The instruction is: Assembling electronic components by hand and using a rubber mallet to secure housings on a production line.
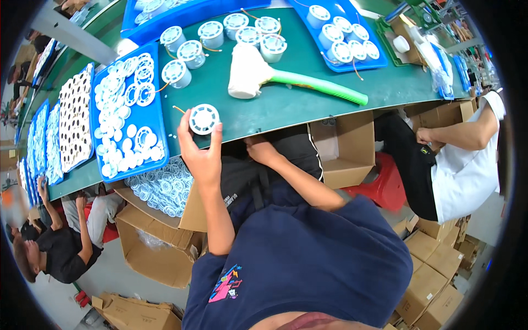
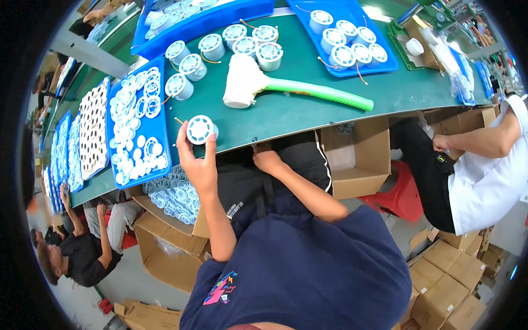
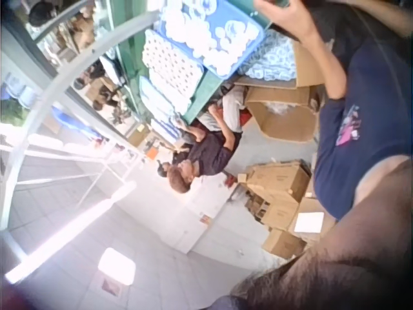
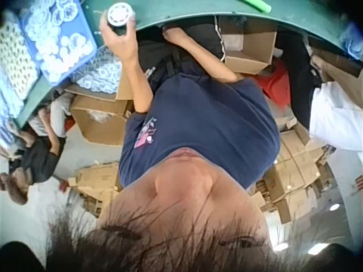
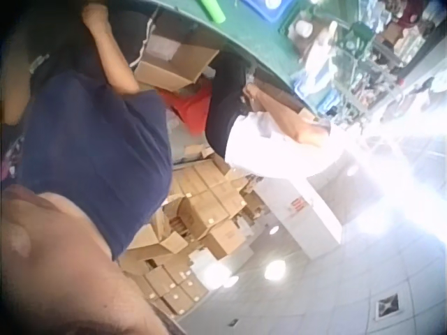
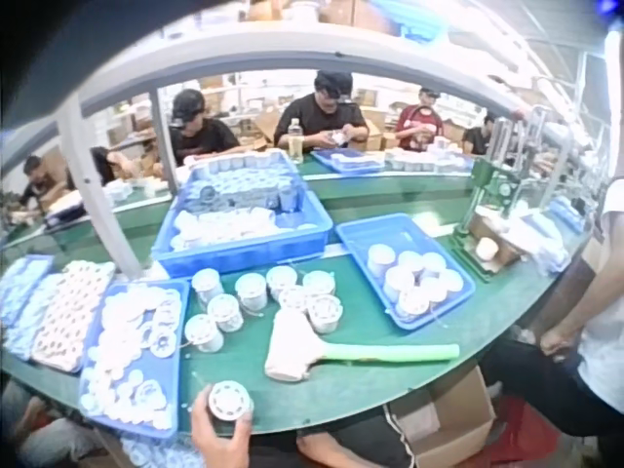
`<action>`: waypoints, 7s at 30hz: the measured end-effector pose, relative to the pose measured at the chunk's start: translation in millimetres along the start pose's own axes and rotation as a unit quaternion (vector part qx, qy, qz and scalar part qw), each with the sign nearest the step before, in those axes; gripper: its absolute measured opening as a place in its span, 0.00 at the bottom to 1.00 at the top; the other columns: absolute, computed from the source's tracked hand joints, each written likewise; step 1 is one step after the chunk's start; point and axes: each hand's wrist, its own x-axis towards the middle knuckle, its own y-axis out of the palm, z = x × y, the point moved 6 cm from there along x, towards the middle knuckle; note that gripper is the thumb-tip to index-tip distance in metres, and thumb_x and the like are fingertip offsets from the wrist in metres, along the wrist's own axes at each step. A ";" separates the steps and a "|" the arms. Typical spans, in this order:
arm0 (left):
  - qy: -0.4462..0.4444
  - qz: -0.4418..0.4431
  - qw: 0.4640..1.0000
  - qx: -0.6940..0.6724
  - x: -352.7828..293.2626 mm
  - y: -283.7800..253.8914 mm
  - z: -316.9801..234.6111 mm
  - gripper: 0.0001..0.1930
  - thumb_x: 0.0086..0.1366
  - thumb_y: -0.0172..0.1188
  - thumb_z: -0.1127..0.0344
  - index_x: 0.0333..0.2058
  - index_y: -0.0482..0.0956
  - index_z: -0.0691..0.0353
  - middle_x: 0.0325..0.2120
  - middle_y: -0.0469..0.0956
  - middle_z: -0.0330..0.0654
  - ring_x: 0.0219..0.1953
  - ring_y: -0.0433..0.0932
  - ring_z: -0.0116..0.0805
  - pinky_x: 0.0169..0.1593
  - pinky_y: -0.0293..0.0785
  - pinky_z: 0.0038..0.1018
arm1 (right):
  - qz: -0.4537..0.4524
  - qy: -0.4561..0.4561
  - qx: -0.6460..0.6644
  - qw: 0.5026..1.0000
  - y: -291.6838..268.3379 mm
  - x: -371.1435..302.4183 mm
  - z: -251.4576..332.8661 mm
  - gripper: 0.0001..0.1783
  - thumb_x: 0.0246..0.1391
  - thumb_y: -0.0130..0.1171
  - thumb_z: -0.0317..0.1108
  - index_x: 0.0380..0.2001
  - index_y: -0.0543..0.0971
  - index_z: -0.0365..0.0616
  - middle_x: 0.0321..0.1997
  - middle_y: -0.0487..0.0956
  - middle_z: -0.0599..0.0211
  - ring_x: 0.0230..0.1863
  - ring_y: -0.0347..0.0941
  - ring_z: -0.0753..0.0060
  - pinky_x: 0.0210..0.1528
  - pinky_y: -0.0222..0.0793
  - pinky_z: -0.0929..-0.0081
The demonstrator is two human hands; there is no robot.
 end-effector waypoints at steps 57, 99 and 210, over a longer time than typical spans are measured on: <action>0.036 0.038 0.997 0.058 -10.7 8.0 5.3 0.42 0.56 0.72 0.73 0.68 0.61 0.67 0.56 0.79 0.57 0.56 0.79 0.60 0.56 0.77 0.45 | -0.039 -0.098 0.175 0.979 -209.4 7.7 264.9 0.24 0.51 0.71 0.31 0.49 0.73 0.37 0.45 0.80 0.52 0.44 0.80 0.49 0.46 0.76 0.59; 0.019 0.057 0.998 0.006 -6.4 1.1 -13.7 0.36 0.60 0.74 0.68 0.66 0.69 0.63 0.54 0.63 0.52 0.56 0.68 0.48 0.62 0.67 0.38 | -0.155 -0.029 0.095 0.983 -318.4 -29.7 207.3 0.18 0.73 0.55 0.44 0.44 0.74 0.37 0.25 0.74 0.53 0.26 0.69 0.60 0.32 0.66 0.67; 0.059 0.008 0.990 0.130 76.4 25.0 9.3 0.35 0.62 0.69 0.67 0.65 0.65 0.63 0.53 0.73 0.61 0.56 0.72 0.61 0.57 0.69 0.48 | -0.305 -0.344 -0.098 0.883 -359.9 60.1 269.3 0.13 0.60 0.66 0.30 0.46 0.82 0.38 0.50 0.80 0.52 0.53 0.77 0.49 0.56 0.73 0.59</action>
